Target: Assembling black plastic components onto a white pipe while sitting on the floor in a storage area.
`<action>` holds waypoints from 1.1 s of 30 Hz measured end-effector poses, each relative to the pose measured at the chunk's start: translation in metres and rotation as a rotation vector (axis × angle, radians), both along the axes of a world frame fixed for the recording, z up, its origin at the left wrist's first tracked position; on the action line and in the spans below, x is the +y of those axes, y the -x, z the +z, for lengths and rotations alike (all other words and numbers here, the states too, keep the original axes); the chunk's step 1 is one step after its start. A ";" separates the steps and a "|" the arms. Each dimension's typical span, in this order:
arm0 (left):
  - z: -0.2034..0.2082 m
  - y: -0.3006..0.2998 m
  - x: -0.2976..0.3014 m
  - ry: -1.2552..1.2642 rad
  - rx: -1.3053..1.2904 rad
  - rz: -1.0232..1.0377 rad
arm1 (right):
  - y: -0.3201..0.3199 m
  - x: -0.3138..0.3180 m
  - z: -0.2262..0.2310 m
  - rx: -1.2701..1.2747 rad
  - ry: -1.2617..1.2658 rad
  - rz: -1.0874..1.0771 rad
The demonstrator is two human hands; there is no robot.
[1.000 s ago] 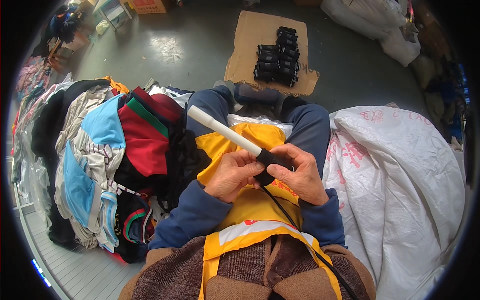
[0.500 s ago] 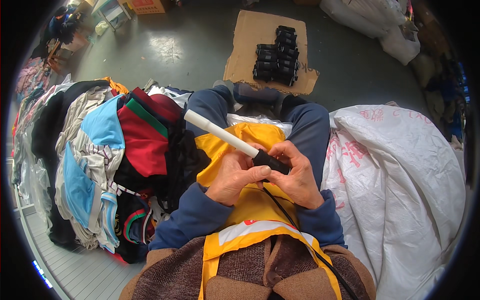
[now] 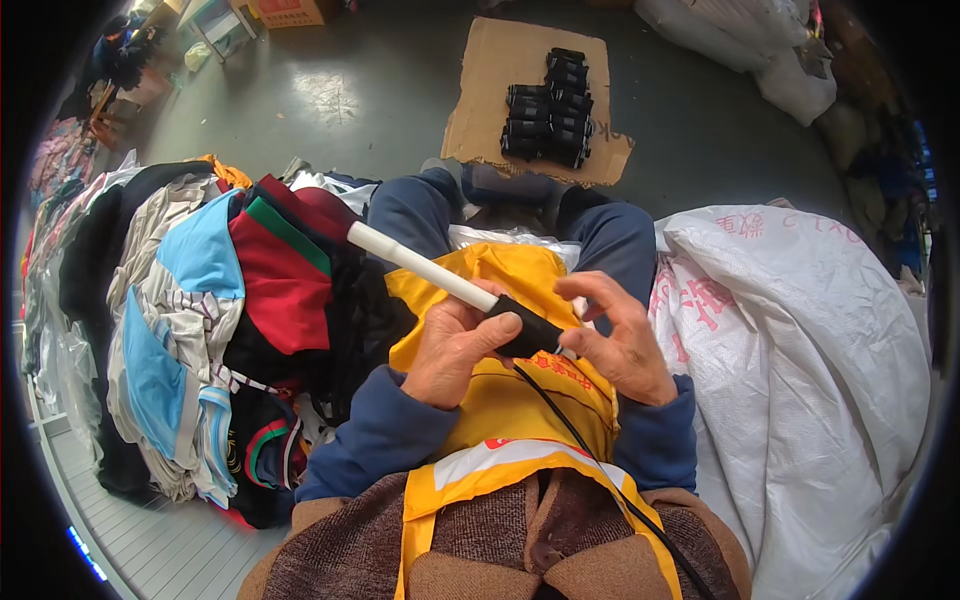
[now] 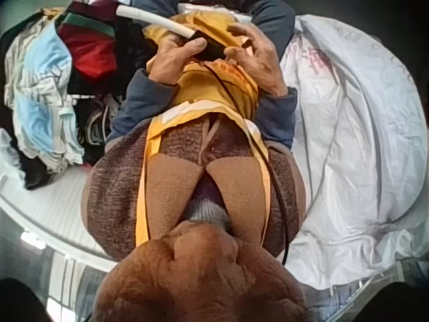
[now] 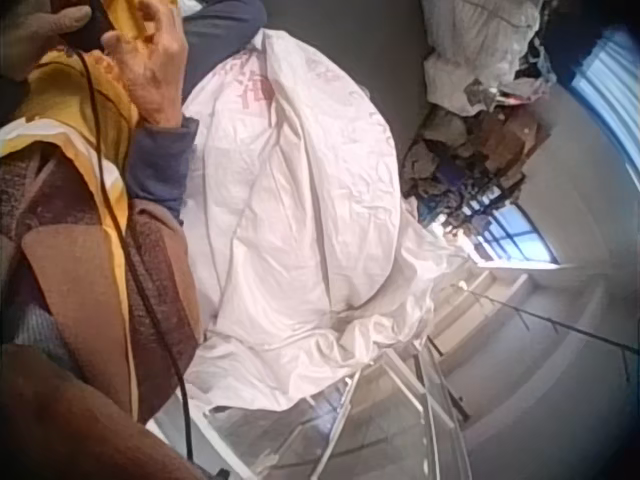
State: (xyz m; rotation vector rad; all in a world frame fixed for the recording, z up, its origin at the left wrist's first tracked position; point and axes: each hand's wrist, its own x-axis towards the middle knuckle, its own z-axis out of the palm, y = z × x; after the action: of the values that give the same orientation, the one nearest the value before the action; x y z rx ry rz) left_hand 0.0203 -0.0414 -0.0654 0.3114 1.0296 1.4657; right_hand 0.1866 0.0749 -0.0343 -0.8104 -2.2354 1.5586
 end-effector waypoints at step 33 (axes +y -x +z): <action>0.003 -0.002 -0.002 -0.015 -0.059 -0.063 | 0.010 -0.018 -0.001 -0.001 0.052 0.052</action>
State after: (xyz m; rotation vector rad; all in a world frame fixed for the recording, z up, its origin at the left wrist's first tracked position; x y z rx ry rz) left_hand 0.0227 -0.0437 -0.0627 0.3067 0.9543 1.4183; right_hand 0.1768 0.0573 -0.0353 -0.7735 -2.2428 1.6460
